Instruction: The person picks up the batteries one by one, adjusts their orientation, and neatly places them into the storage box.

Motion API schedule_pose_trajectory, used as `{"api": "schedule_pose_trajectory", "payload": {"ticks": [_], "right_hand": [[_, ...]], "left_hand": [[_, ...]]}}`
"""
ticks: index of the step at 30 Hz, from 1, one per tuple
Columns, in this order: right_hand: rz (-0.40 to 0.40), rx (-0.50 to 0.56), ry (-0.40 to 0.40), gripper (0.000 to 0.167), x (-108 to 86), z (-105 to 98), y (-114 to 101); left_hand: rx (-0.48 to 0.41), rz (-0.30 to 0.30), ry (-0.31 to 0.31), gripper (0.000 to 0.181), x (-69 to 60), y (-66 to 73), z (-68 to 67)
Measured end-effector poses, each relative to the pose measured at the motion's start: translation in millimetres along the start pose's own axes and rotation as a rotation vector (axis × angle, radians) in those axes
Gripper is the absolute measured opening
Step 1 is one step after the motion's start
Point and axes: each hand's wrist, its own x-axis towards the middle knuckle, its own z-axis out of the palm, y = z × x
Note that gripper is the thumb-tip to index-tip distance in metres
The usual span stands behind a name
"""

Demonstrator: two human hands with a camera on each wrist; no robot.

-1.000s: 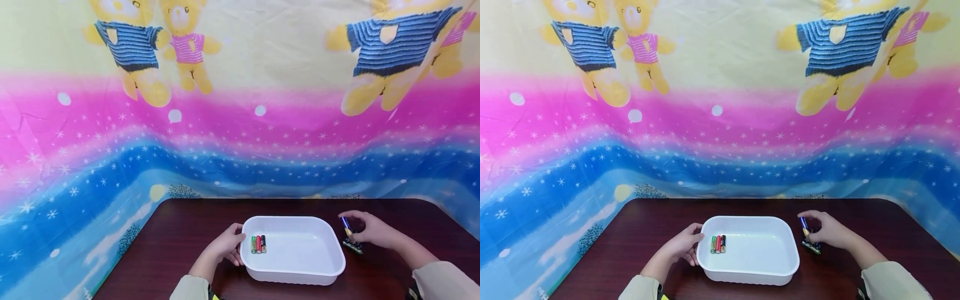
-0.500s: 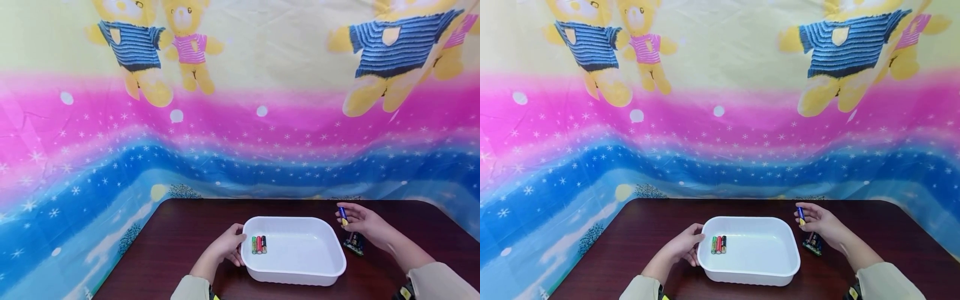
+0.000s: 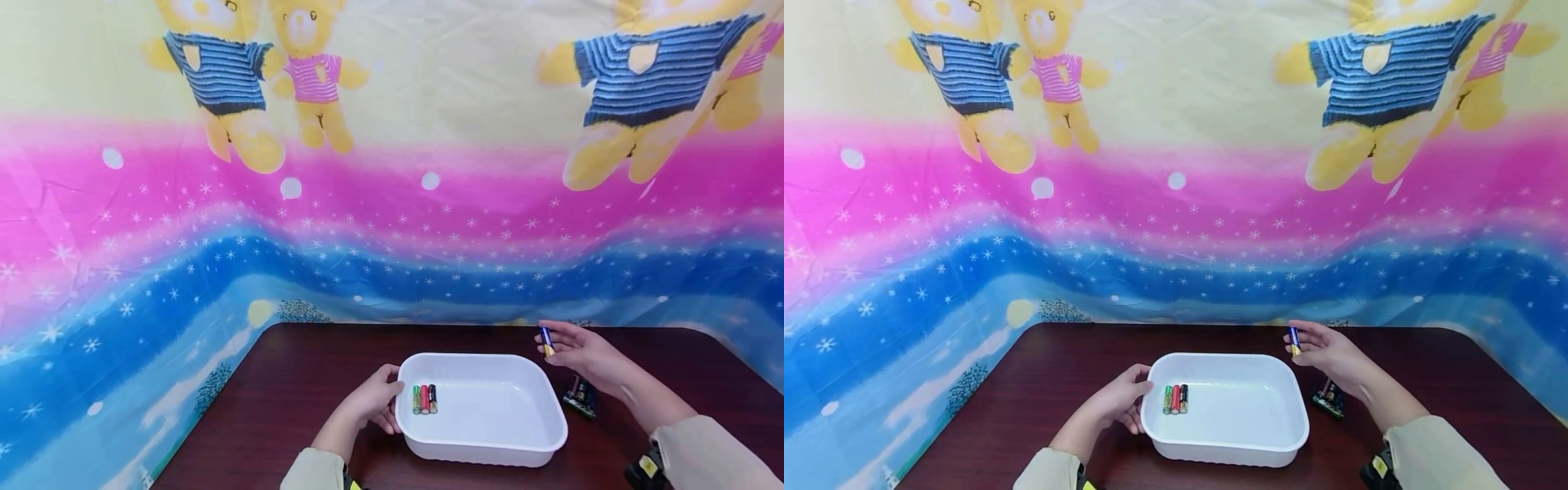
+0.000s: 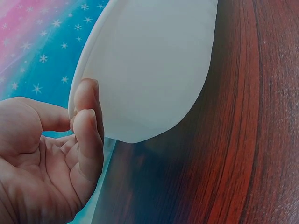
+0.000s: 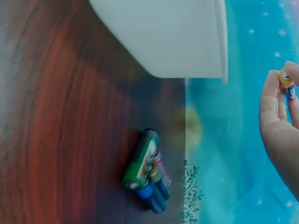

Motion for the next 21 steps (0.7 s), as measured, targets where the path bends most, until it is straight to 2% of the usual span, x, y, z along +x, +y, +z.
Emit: {"api": "schedule_pose_trajectory", "payload": {"ticks": [5, 14, 21], "right_hand": [[0.022, -0.002, -0.005, 0.073, 5.6, 4.2, -8.6], [0.005, 0.071, -0.03, 0.069, 14.2, 10.7, -16.4], [0.029, 0.093, -0.043, 0.07, 25.4, 23.4, -25.1]], "left_hand": [[-0.002, -0.003, 0.003, 0.038, 1.9, -0.3, 0.4], [0.003, -0.009, 0.012, 0.038, 3.7, -1.4, 0.8], [-0.003, -0.001, 0.007, 0.039, 1.7, -2.5, 0.3]]}}
